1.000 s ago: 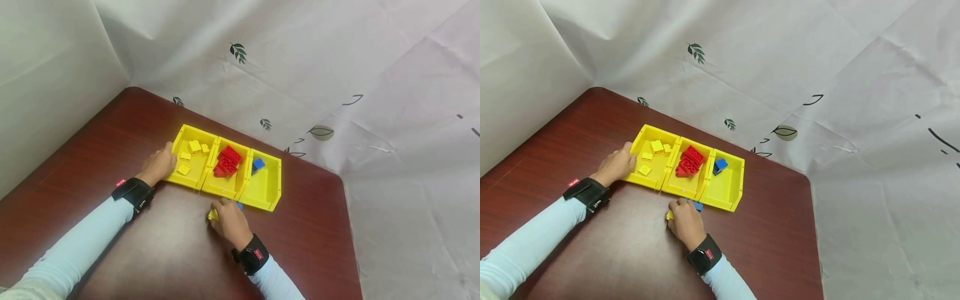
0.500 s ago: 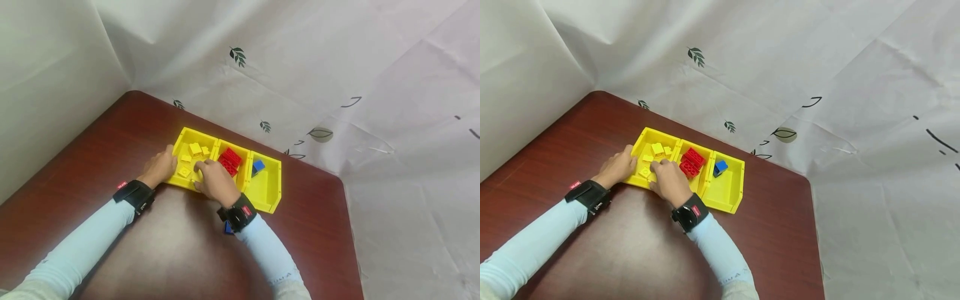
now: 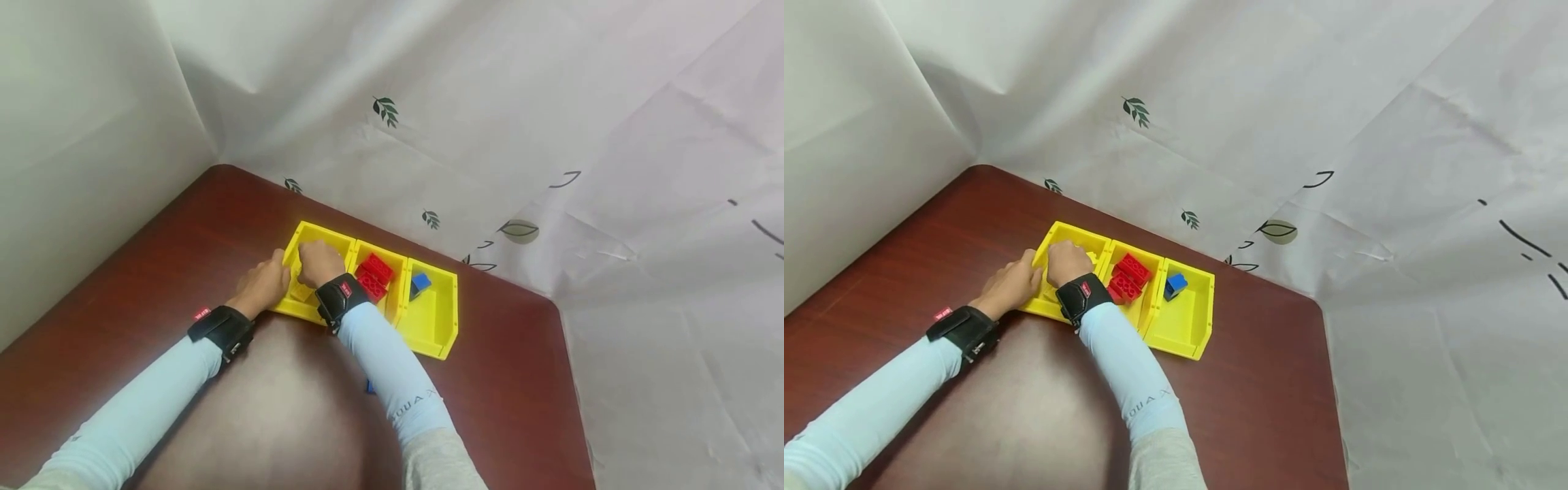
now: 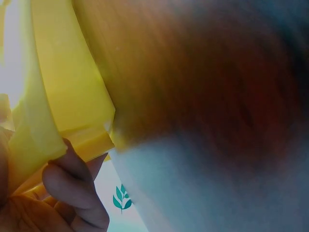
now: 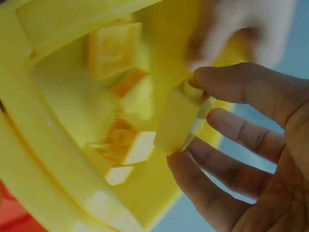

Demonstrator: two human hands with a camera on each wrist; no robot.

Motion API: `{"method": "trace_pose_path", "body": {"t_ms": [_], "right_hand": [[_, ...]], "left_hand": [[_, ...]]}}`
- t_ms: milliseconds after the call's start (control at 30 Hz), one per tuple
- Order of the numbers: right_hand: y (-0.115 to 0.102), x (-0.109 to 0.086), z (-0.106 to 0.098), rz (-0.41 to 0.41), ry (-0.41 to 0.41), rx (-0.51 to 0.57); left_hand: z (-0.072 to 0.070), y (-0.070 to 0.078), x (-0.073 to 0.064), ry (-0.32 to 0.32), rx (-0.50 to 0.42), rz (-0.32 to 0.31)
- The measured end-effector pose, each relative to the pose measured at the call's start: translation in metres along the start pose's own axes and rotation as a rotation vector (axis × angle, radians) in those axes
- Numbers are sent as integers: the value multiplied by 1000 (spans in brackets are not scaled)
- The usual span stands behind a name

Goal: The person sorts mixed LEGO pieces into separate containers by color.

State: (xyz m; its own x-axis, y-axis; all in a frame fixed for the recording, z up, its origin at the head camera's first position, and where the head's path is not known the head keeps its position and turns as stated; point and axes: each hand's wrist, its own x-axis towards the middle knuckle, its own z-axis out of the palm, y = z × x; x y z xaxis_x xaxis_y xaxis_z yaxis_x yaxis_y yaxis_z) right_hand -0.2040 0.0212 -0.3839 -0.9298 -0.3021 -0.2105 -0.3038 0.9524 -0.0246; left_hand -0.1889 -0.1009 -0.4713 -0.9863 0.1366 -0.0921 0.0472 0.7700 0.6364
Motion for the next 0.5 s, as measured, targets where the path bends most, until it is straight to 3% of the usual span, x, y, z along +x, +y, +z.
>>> {"method": "trace_pose_path", "body": {"t_ms": [133,500], "right_hand": [[-2,11,15,71,-38,3],[-12,9,29,82,-4,-74]], "left_hand": [[2,-1,-1,7,-1,-2],[2,-1,0,3,-12,-5]]}}
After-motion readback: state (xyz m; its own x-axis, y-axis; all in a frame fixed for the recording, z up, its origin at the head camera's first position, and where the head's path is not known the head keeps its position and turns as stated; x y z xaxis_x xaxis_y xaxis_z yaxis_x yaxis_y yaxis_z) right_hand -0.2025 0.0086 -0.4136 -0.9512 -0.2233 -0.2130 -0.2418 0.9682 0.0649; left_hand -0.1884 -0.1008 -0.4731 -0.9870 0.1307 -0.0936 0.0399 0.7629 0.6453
